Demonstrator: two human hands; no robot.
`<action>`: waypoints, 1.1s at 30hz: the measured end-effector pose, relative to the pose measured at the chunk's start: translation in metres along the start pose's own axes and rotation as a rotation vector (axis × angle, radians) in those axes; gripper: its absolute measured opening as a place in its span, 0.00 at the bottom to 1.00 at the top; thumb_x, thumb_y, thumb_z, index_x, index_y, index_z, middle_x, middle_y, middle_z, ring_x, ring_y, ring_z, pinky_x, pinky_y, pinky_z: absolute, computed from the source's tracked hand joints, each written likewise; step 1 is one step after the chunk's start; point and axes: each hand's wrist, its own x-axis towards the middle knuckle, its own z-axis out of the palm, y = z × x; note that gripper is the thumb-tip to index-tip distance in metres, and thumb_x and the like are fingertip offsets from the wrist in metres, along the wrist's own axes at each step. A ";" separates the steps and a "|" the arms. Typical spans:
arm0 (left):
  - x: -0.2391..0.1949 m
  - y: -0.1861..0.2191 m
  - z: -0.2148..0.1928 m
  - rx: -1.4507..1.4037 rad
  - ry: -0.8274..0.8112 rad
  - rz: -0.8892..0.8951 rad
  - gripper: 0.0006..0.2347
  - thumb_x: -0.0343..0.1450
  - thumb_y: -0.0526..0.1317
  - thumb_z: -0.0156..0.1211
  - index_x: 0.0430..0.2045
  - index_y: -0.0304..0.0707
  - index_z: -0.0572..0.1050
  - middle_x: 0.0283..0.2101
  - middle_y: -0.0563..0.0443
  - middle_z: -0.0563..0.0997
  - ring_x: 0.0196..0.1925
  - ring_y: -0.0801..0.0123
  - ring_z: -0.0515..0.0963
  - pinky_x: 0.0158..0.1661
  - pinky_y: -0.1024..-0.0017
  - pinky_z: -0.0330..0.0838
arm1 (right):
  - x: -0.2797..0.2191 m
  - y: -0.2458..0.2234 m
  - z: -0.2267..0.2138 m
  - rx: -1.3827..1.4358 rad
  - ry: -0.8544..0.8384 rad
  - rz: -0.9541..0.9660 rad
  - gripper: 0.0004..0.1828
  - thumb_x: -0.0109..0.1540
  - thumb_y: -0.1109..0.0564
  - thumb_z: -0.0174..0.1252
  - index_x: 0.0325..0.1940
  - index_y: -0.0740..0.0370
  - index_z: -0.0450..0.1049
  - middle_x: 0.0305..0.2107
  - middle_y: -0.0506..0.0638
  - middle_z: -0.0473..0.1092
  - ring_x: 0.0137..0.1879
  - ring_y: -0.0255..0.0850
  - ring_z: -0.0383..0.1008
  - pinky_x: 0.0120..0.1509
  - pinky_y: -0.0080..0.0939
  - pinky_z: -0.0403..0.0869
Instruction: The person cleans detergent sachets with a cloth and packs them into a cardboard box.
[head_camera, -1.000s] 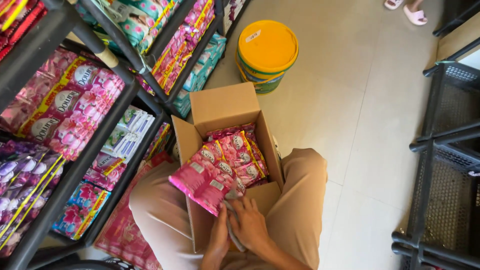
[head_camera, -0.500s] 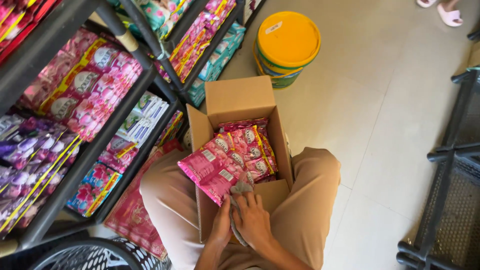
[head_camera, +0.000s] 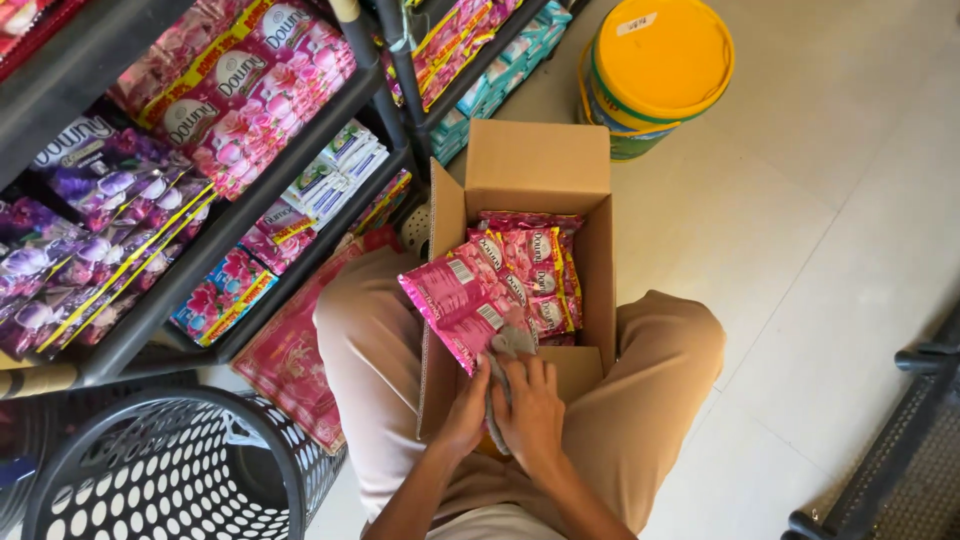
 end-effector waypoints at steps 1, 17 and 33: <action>0.004 -0.006 -0.004 -0.002 0.003 -0.001 0.37 0.72 0.63 0.39 0.73 0.39 0.53 0.72 0.43 0.61 0.71 0.58 0.61 0.65 0.56 0.57 | 0.003 0.009 0.007 0.001 -0.003 0.000 0.21 0.57 0.55 0.59 0.56 0.55 0.75 0.48 0.56 0.70 0.51 0.58 0.69 0.48 0.57 0.73; -0.001 -0.017 -0.011 0.391 -0.144 0.117 0.38 0.76 0.65 0.38 0.72 0.28 0.54 0.75 0.43 0.59 0.76 0.65 0.57 0.72 0.68 0.49 | 0.022 0.076 0.042 0.109 0.083 0.087 0.16 0.62 0.56 0.58 0.53 0.60 0.75 0.44 0.60 0.71 0.50 0.58 0.70 0.53 0.53 0.71; 0.024 0.041 0.033 0.431 0.058 0.485 0.31 0.73 0.48 0.58 0.67 0.35 0.52 0.63 0.43 0.68 0.66 0.62 0.67 0.64 0.65 0.60 | 0.014 0.081 0.050 0.397 0.092 0.199 0.13 0.63 0.59 0.58 0.52 0.63 0.74 0.42 0.60 0.69 0.51 0.54 0.71 0.57 0.48 0.69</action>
